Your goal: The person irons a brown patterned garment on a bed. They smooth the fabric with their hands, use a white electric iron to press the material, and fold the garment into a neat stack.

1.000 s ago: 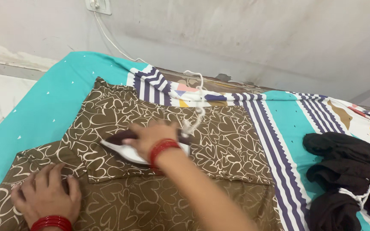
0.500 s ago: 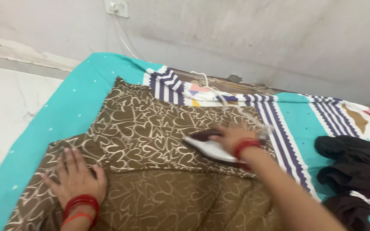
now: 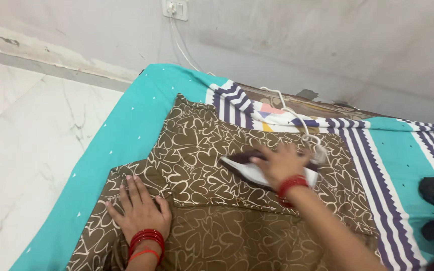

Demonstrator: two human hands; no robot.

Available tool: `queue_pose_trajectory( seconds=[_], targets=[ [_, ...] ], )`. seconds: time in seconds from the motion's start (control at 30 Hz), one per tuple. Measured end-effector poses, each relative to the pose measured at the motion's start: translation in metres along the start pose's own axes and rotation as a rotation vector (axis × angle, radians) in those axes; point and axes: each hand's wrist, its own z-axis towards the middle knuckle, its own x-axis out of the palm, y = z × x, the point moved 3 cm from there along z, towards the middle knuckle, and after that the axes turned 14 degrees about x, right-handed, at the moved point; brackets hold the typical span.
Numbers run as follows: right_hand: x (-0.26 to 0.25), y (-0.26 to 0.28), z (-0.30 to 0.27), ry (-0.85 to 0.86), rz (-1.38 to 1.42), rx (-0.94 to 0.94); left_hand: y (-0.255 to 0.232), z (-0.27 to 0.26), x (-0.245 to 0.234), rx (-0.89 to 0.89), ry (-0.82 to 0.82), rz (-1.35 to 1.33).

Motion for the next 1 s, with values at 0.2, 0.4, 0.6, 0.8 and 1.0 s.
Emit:
queue_pose_trajectory(
  seconds=[0.2, 0.4, 0.6, 0.8, 1.0],
  targets=[
    [-0.045, 0.152, -0.019, 0.091, 0.171, -0.157, -0.002, 0.001, -0.005, 0.003, -0.022, 0.003],
    [-0.075, 0.197, -0.033, 0.056, 0.233, -0.264, -0.003, 0.002, -0.008, 0.009, 0.041, 0.143],
    [-0.067, 0.152, -0.007, 0.197, 0.175, -0.179, -0.002, 0.002, -0.006, 0.012, 0.037, 0.153],
    [-0.036, 0.009, 0.035, 0.229, 0.057, 0.087, -0.002, 0.002, 0.006, -0.009, 0.029, 0.107],
    [0.006, -0.139, 0.063, 0.269, -0.084, 0.312, -0.007, 0.031, -0.021, -0.191, 0.187, -0.252]
  ],
)
